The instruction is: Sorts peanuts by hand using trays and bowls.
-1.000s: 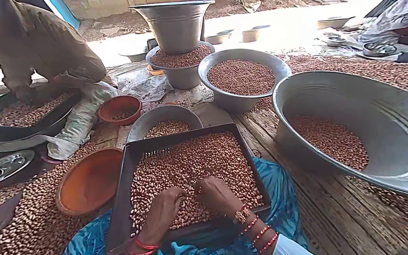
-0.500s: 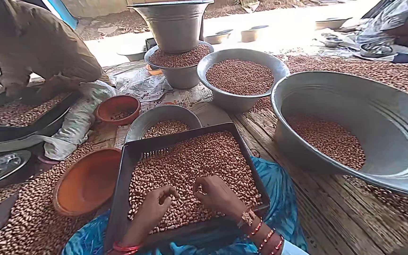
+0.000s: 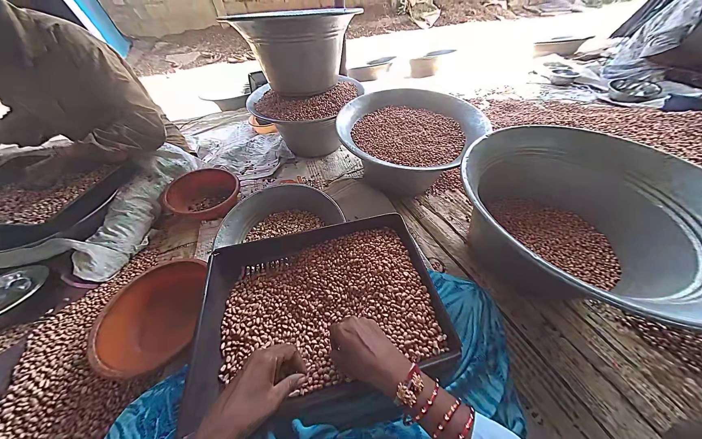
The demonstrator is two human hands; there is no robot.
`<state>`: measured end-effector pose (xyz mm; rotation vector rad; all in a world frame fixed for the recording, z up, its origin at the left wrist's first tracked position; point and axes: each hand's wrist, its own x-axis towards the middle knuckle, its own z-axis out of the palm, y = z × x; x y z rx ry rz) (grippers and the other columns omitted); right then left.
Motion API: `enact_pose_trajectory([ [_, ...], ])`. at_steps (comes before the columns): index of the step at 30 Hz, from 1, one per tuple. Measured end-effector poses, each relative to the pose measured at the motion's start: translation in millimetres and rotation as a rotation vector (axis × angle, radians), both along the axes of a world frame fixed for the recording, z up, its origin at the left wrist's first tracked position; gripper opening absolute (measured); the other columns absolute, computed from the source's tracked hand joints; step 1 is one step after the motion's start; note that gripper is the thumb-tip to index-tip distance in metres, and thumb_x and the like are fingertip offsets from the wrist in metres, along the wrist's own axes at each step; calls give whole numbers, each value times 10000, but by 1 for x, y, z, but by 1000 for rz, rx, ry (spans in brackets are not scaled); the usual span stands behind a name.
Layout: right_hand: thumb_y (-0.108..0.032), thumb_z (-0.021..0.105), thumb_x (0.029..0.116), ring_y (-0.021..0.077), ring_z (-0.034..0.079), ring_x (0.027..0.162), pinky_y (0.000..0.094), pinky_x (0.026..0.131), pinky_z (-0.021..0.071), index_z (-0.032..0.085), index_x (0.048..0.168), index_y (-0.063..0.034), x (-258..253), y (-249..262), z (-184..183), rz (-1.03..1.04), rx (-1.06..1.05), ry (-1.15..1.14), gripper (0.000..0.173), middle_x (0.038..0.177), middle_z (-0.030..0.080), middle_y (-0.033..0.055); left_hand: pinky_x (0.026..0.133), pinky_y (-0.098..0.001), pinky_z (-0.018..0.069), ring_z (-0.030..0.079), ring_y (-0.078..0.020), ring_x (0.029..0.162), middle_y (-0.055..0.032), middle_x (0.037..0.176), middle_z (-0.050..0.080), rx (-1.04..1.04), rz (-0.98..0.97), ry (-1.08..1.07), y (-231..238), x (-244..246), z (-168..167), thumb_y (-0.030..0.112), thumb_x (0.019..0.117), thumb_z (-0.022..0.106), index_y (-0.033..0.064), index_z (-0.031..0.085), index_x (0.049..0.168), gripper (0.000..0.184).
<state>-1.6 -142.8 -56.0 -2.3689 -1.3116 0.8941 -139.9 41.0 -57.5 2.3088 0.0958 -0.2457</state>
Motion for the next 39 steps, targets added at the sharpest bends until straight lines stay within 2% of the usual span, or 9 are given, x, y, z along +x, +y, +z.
enact_pose_trajectory([
  [2, -167, 609, 996, 398, 692, 943, 582, 805, 525, 708, 1032, 26, -2, -4, 9, 79, 116, 70, 219, 945, 706, 224, 775, -211, 559, 681, -9, 817, 3, 912, 746, -365, -251, 57, 18, -12, 15, 140, 959, 679, 20, 738, 1006, 142],
  [4, -165, 681, 983, 318, 704, 823, 523, 758, 540, 751, 1023, 19, -4, -8, 22, 252, 293, 274, 201, 876, 734, 178, 884, -223, 581, 716, -27, 957, -5, 1042, 771, -556, -356, 73, 29, -16, 27, 144, 985, 668, 25, 746, 1062, 163],
  [6, -149, 683, 993, 235, 718, 822, 457, 784, 565, 759, 1075, 18, -2, -8, 31, 388, 383, 450, 201, 914, 757, 147, 766, -197, 602, 720, -6, 827, 42, 957, 776, -389, -115, -73, 31, -14, 30, 122, 935, 705, 69, 762, 1005, 105],
  [8, -152, 660, 1006, 246, 717, 833, 466, 792, 560, 751, 1091, 12, 4, -7, 36, 341, 389, 391, 206, 928, 754, 153, 705, -303, 603, 712, -79, 759, 28, 912, 758, 96, 150, -220, 31, 2, 22, 142, 881, 727, 109, 770, 957, 93],
  [10, -175, 629, 1022, 301, 712, 876, 514, 811, 542, 748, 1089, -7, 12, -8, 35, 199, 323, 186, 217, 944, 745, 165, 738, -529, 582, 726, -289, 802, -113, 932, 748, 406, 247, -264, 30, 23, 9, 76, 878, 750, 69, 790, 961, 93],
  [14, -192, 601, 1031, 323, 704, 923, 530, 840, 535, 740, 1120, -32, 23, -13, 30, 21, 228, 53, 230, 974, 736, 166, 813, -609, 562, 720, -416, 966, -207, 1025, 736, 658, 261, -158, 28, 49, -12, 98, 938, 700, 35, 795, 1015, 138],
  [25, -162, 562, 1027, 399, 699, 997, 605, 839, 518, 726, 1075, -1, 11, 59, -4, 119, 226, -67, 235, 1014, 727, 211, 901, -572, 541, 688, -402, 1085, -197, 1129, 723, 660, 268, -43, 20, 59, -19, 119, 989, 627, 44, 770, 1114, 204],
  [29, -129, 548, 1022, 404, 698, 959, 591, 797, 519, 710, 1027, 13, 4, 83, -18, 174, 239, -138, 216, 968, 717, 219, 800, -602, 552, 725, -393, 907, -185, 970, 744, 569, 364, -212, 36, 38, -14, 75, 892, 742, 43, 782, 986, 107],
  [39, -174, 559, 1027, 425, 688, 1003, 600, 817, 521, 670, 1128, 23, -4, 86, -27, 171, 122, -151, 248, 1041, 701, 243, 713, -563, 578, 722, -401, 961, -184, 971, 738, 793, 311, -138, 8, 13, -32, 25, 879, 724, 15, 783, 964, 104],
])
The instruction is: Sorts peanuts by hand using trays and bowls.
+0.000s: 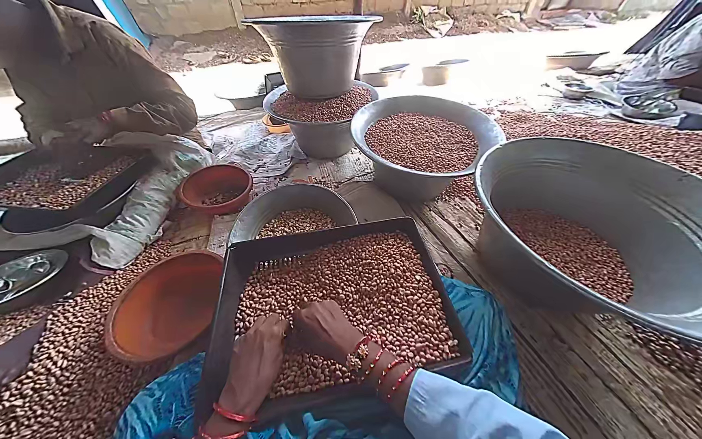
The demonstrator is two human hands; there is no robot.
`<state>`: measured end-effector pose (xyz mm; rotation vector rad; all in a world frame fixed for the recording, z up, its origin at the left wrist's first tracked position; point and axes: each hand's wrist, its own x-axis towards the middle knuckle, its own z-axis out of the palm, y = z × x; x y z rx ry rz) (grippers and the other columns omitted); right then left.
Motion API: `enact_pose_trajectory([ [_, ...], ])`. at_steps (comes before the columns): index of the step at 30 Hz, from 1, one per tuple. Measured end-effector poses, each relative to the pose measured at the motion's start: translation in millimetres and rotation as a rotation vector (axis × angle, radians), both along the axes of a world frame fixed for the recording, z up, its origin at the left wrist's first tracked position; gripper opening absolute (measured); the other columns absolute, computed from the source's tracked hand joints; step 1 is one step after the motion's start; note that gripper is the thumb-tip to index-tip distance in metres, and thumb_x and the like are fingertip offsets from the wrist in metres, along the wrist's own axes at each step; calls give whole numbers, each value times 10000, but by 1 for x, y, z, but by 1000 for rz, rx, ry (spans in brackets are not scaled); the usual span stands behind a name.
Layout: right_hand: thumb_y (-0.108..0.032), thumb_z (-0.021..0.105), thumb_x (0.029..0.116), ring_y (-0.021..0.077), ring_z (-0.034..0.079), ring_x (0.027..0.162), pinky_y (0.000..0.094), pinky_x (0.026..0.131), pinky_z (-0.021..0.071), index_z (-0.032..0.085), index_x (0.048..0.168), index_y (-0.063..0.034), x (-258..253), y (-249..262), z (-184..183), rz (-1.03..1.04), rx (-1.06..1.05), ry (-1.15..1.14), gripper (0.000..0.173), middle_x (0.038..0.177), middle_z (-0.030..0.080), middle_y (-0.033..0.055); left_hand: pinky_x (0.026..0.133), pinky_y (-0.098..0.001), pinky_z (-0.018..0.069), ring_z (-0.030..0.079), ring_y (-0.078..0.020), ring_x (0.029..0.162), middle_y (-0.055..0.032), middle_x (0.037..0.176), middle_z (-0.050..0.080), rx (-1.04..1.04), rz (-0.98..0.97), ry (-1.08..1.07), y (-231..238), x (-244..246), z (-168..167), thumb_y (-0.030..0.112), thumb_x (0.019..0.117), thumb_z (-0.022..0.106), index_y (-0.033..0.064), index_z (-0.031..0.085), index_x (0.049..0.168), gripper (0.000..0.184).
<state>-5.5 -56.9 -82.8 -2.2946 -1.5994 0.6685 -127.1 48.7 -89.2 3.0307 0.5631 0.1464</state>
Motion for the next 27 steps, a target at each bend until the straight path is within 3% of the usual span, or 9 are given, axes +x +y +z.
enact_pose_trajectory([
  [3, -218, 579, 1010, 411, 681, 1025, 590, 830, 509, 663, 1100, 34, 1, -5, 3, -13, -37, 12, 280, 1042, 697, 237, 737, -561, 579, 721, -404, 972, -181, 991, 742, -21, 0, 4, 3, -1, -4, 95, 896, 730, 32, 782, 1001, 133],
  [7, -224, 652, 970, 396, 679, 1010, 608, 841, 504, 710, 1078, 11, 6, -15, 19, 67, -78, 173, 264, 1027, 708, 221, 880, -561, 544, 661, -389, 1153, -176, 1161, 714, -114, 83, 215, 2, 3, 9, 187, 953, 696, 58, 747, 1132, 227],
  [10, -117, 663, 999, 235, 688, 813, 428, 756, 564, 716, 1150, 51, 13, -30, 32, 383, 57, 622, 232, 962, 733, 174, 854, -581, 547, 693, -394, 1063, -184, 1069, 730, -202, 40, 191, 8, 2, 11, 156, 928, 689, 44, 757, 1077, 198],
  [11, -93, 648, 1002, 204, 693, 835, 395, 780, 573, 700, 1186, 64, 19, -35, 37, 435, 95, 727, 247, 999, 737, 169, 836, -589, 540, 707, -385, 972, -183, 993, 737, -296, 40, 144, 13, 2, 14, 142, 917, 701, 35, 759, 1047, 177],
  [13, -117, 654, 1006, 221, 708, 920, 417, 857, 561, 709, 1206, 36, 39, -45, 48, 342, 174, 601, 258, 1059, 747, 165, 804, -559, 544, 715, -333, 848, -169, 917, 739, -491, 75, -21, 31, 3, 20, 94, 915, 704, 17, 737, 1040, 151],
  [16, -200, 647, 1010, 357, 657, 1180, 557, 1020, 488, 680, 1284, -25, 74, -54, 61, -96, 86, 142, 326, 1235, 698, 205, 610, -360, 540, 637, -157, 652, -84, 884, 675, -593, 134, -296, 62, 12, 23, 37, 873, 505, 17, 656, 1058, 240],
  [20, -150, 588, 1000, 382, 563, 1313, 567, 1079, 425, 621, 1343, -9, 106, -43, 69, -407, 8, -116, 373, 1365, 612, 225, 791, -557, 500, 664, -338, 822, -183, 919, 710, -416, 198, -227, 72, 37, 33, 15, 987, 578, 28, 720, 1117, 193],
  [24, -58, 506, 1011, 397, 578, 1280, 550, 1036, 448, 610, 1323, 15, 109, -13, 57, -402, -31, -222, 336, 1343, 613, 240, 930, -630, 500, 691, -438, 1029, -238, 1096, 726, -310, 194, -61, 71, 56, 24, 96, 1002, 620, 41, 723, 1209, 237],
  [27, -20, 599, 952, 488, 532, 1283, 634, 1009, 442, 521, 1446, 6, 82, 12, 33, -294, -58, -244, 501, 1426, 515, 297, 989, -623, 486, 671, -441, 1131, -247, 1163, 713, -301, 229, 24, 69, 62, 23, 127, 994, 646, 28, 709, 1223, 257],
])
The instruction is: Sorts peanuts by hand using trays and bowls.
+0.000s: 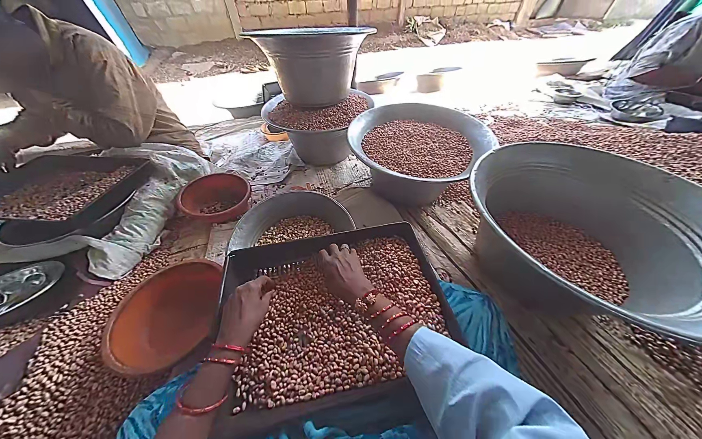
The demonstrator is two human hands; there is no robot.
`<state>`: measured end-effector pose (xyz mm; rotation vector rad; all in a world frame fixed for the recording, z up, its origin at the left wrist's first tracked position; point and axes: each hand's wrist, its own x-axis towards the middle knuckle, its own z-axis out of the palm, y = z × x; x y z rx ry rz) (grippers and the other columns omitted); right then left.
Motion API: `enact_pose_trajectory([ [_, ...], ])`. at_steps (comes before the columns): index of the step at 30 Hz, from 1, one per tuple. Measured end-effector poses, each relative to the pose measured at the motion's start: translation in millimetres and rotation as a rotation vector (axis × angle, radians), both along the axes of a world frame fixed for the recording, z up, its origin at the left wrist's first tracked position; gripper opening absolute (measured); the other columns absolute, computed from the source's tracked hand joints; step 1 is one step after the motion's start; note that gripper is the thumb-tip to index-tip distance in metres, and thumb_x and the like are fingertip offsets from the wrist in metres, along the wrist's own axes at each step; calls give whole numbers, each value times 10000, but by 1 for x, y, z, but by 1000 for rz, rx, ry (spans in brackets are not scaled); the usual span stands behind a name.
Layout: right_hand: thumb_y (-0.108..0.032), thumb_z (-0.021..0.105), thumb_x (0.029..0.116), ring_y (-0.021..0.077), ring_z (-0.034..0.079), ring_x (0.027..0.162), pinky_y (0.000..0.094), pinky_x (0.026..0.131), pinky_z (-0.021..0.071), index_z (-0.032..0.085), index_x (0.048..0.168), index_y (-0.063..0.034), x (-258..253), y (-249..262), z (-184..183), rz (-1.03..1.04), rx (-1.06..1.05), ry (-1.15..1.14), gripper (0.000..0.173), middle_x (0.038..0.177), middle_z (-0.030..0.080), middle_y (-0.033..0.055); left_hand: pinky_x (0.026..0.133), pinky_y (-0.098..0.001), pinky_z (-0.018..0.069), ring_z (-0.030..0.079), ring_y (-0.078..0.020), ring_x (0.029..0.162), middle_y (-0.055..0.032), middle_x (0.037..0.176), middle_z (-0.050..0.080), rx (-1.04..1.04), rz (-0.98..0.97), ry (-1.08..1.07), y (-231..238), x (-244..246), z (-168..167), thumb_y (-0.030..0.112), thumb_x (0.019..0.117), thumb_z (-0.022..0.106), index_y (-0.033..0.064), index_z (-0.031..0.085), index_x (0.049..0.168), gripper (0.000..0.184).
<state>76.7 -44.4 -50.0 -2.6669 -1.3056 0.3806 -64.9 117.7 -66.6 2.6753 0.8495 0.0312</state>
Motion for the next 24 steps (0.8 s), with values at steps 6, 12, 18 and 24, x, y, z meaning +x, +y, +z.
enact_pose_trajectory([
  [6, -87, 637, 987, 622, 267, 1463, 834, 1019, 322, 329, 1608, -56, -109, -2, -23, 324, -54, 296, 694, 1666, 193, 321, 985, -604, 490, 670, -444, 1118, -258, 1131, 712, -34, 36, 26, 4, -3, -6, 156, 1015, 629, -6, 709, 1191, 253],
  [12, -101, 598, 1000, 387, 699, 1060, 612, 869, 528, 700, 1244, -63, -80, -35, 3, 417, 205, 389, 268, 1159, 722, 188, 775, -496, 484, 621, -260, 754, -136, 848, 701, -161, -2, -195, 11, -8, 6, 167, 948, 747, 45, 757, 1031, 148],
  [18, -131, 546, 1018, 372, 700, 1035, 566, 862, 521, 730, 1116, -28, -19, -51, 28, 57, 176, 154, 232, 1067, 732, 191, 469, -137, 402, 488, 6, 493, 64, 648, 549, -813, 77, -573, 17, 9, 12, -11, 999, 409, 65, 560, 936, 181],
  [24, -174, 555, 1019, 353, 689, 1085, 563, 893, 509, 733, 1146, -59, -10, -44, 26, 9, 126, 177, 247, 1113, 732, 172, 901, -566, 507, 685, -364, 954, -199, 1011, 721, -112, -28, -79, -12, 37, 10, 196, 999, 668, 32, 716, 1172, 243],
])
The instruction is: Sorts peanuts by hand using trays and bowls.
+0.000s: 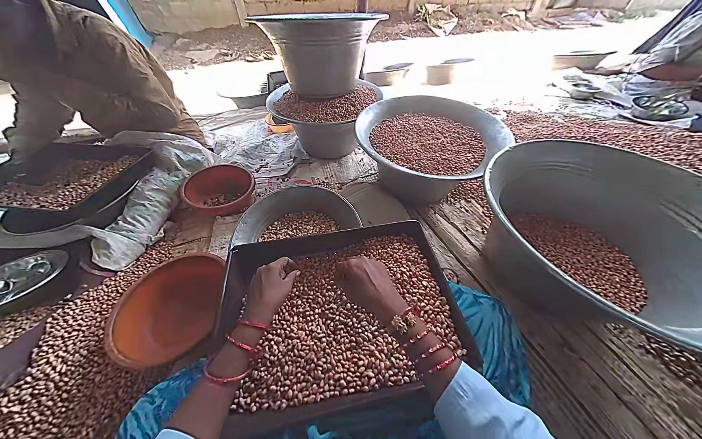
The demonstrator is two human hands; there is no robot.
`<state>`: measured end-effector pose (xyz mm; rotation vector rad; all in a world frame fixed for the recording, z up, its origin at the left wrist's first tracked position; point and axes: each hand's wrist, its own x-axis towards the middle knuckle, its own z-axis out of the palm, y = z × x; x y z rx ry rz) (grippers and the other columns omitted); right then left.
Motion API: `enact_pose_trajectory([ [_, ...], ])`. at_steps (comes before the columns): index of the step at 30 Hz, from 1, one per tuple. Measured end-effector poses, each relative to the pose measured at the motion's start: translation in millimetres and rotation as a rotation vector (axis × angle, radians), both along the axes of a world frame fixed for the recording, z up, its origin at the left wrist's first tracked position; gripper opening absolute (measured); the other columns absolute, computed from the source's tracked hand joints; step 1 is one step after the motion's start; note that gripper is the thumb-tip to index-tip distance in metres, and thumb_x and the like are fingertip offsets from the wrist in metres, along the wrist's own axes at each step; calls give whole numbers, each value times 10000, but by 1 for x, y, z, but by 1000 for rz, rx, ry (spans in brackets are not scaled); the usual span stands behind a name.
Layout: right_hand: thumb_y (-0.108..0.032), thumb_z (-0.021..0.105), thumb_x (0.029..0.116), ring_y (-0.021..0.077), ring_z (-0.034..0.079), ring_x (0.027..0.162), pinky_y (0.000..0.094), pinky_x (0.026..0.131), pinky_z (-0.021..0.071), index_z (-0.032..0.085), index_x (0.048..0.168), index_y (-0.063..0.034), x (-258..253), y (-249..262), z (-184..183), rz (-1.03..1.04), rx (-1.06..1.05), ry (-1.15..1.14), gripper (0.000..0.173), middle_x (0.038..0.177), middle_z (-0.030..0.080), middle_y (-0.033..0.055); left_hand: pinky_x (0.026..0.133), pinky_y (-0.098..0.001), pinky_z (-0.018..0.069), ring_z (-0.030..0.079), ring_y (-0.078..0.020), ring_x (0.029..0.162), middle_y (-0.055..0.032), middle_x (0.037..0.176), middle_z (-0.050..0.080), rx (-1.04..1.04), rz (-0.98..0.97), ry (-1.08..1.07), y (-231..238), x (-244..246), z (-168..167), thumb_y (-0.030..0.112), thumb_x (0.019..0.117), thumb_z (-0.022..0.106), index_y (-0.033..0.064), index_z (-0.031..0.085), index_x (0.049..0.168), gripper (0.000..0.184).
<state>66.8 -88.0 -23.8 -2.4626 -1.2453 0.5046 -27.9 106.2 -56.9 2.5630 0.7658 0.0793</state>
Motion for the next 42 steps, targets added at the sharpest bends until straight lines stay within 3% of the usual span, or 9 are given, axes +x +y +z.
enact_pose_trajectory([
  [4, -177, 554, 1019, 362, 698, 1053, 576, 872, 514, 741, 1123, -55, -4, 6, -21, 51, 15, 1, 246, 1089, 737, 176, 992, -598, 488, 668, -433, 1137, -257, 1144, 709, 104, -45, 96, -7, 7, -7, 187, 1008, 640, -19, 700, 1183, 276],
  [11, -103, 552, 1003, 407, 695, 1016, 596, 834, 517, 731, 1105, -41, -9, 9, -48, 147, 44, -58, 215, 1057, 724, 209, 504, -173, 412, 474, -9, 520, 37, 692, 520, -415, 69, -430, 31, -16, -7, 17, 960, 437, 3, 594, 1054, 184],
  [17, -136, 560, 1005, 395, 694, 1024, 594, 843, 516, 717, 1096, -43, -10, 12, -52, 156, 23, -67, 204, 1069, 723, 200, 887, -592, 517, 705, -380, 971, -194, 1031, 738, 82, -17, -66, 6, -21, -6, 115, 1007, 620, 54, 730, 1164, 201],
  [24, -248, 597, 971, 319, 703, 956, 552, 834, 515, 695, 1158, -61, 5, -1, -44, -31, 208, 159, 282, 991, 732, 144, 940, -629, 512, 689, -447, 1093, -251, 1126, 722, 229, -79, 34, -4, -13, -17, 121, 1015, 582, -7, 724, 1172, 247],
  [27, -139, 565, 947, 223, 635, 823, 432, 751, 494, 643, 1162, -40, 15, -10, -35, -272, 470, 294, 248, 932, 668, 102, 859, -495, 516, 682, -300, 882, -171, 958, 729, -66, -1, -58, 11, -14, -13, 131, 1002, 656, -2, 736, 1117, 194],
  [30, -114, 570, 955, 240, 631, 814, 445, 759, 496, 669, 1157, -34, 15, -12, -31, -224, 411, 261, 239, 907, 670, 113, 479, -151, 405, 490, -5, 506, 44, 670, 583, -718, 78, -350, 19, -17, -17, 15, 1047, 465, 35, 634, 968, 187],
  [35, -182, 561, 1022, 395, 686, 1091, 590, 909, 515, 711, 1181, -35, -4, 8, -40, 23, 70, 88, 263, 1120, 722, 213, 504, -151, 428, 517, -9, 541, 67, 669, 592, -1165, -9, -136, -17, -15, -8, 111, 1095, 325, 71, 670, 911, 393],
  [39, -152, 549, 1030, 410, 681, 1087, 584, 902, 512, 696, 1179, -7, -9, 13, -45, 42, 21, 33, 255, 1132, 711, 228, 529, -196, 397, 455, -42, 551, 28, 709, 523, -690, 13, -71, -7, -5, -22, 52, 1079, 455, 15, 667, 1144, 224],
  [42, -140, 550, 1022, 405, 687, 1075, 590, 881, 519, 689, 1177, -17, -6, 9, -49, 35, 29, 35, 241, 1125, 712, 222, 899, -517, 496, 668, -309, 917, -191, 1022, 708, -186, 29, -31, 5, -11, -13, 138, 1055, 570, 13, 676, 1254, 258],
])
